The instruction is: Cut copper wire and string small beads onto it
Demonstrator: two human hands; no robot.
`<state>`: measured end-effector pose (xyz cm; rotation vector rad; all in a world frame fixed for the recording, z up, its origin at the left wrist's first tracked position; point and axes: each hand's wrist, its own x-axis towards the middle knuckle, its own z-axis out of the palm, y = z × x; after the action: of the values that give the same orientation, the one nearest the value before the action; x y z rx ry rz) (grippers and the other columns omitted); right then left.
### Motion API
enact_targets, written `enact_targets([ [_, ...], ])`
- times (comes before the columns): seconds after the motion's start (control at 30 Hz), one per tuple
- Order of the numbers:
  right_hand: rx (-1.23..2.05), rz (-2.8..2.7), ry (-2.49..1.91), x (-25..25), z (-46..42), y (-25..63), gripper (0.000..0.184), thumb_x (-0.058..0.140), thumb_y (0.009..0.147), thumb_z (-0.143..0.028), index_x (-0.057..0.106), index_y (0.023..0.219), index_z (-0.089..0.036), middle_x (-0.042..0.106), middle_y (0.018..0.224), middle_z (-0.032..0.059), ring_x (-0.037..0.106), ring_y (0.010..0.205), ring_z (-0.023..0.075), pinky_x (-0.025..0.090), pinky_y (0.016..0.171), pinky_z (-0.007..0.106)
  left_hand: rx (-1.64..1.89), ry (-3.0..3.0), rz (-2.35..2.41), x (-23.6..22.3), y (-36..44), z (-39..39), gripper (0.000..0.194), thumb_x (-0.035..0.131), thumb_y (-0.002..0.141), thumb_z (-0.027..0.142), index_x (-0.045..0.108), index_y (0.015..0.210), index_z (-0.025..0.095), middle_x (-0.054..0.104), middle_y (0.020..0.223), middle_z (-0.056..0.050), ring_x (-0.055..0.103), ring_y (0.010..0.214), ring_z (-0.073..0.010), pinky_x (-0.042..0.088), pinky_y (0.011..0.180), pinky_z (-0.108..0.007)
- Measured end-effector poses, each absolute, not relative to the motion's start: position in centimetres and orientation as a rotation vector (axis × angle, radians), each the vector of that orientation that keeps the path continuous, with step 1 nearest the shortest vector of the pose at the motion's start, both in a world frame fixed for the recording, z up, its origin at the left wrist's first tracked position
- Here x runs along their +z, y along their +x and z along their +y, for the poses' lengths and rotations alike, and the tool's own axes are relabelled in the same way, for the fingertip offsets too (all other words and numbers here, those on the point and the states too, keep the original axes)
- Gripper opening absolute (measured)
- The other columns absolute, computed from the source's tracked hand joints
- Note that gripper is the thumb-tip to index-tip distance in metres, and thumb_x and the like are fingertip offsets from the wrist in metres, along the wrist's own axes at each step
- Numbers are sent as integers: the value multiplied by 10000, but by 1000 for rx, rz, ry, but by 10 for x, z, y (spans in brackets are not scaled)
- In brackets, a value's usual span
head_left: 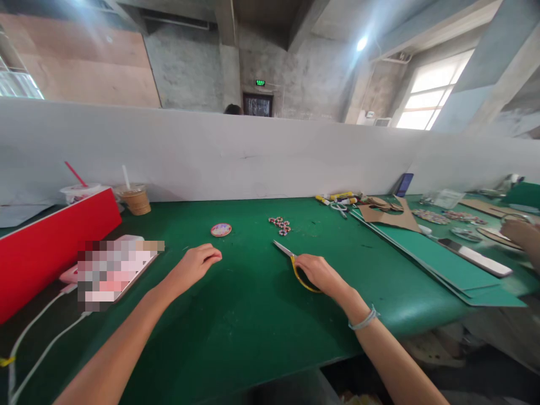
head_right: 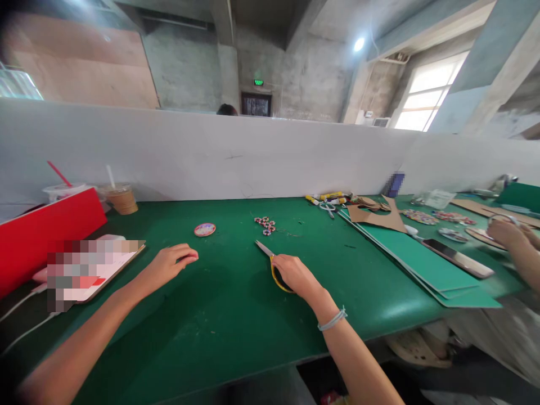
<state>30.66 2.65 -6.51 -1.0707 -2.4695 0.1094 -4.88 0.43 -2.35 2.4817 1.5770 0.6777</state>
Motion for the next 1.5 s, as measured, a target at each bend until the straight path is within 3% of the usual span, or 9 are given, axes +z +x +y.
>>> enact_targets([
  [0.13,104,-2416,-1081,-65,26,310,277,365,943,-193,642,936,-184,680,953,55,623,877,169,460,787,280,635,2399,1606,-25,-53,7,289,401,892,385,618,814,211,612,809,-9,573,673,-154,418,631,-254],
  [0.37,-110,-2351,-1200,-58,29,321,247,434,925,-217,648,807,-184,670,769,47,553,781,185,385,732,310,646,2289,1759,-27,-82,20,270,425,860,402,603,833,201,625,821,-14,582,640,-155,421,627,-259],
  [0.87,87,-2276,-1182,-63,33,319,300,384,929,-209,623,749,-182,570,717,39,524,737,165,410,677,263,552,2217,1721,-10,-94,10,266,439,830,428,626,843,239,657,886,4,601,795,-179,428,697,-249],
  [0.97,119,-2251,-1230,-65,32,318,280,387,932,-241,634,809,-195,588,760,37,546,758,167,426,699,269,550,2167,1753,-18,-101,14,280,438,820,442,620,842,231,658,869,-5,613,731,-178,439,672,-259],
  [1.07,109,-2187,-1327,-67,32,318,219,436,909,-248,620,1022,-205,622,857,43,569,830,186,444,765,303,565,2128,1859,-26,-110,19,292,448,800,461,612,841,224,657,889,-22,622,716,-190,446,645,-268],
  [1.13,74,-2175,-1384,-68,31,318,281,506,868,-249,577,1133,-189,632,903,56,569,881,211,447,812,340,574,2116,1929,-30,-117,22,279,449,793,444,608,831,218,658,882,-31,625,731,-201,447,645,-275],
  [1.4,82,-2254,-1368,-68,28,317,255,553,841,-314,613,1061,-200,604,990,80,561,962,231,447,868,365,406,2226,2191,-39,-120,21,213,419,786,281,614,758,200,641,810,-58,610,721,-212,444,660,-297],
  [1.5,126,-2294,-1341,-70,27,318,261,553,838,-307,602,1072,-203,592,1007,80,565,957,220,454,859,353,382,2253,2233,-40,-115,19,216,444,778,255,646,819,193,637,887,-78,611,774,-232,450,716,-321],
])
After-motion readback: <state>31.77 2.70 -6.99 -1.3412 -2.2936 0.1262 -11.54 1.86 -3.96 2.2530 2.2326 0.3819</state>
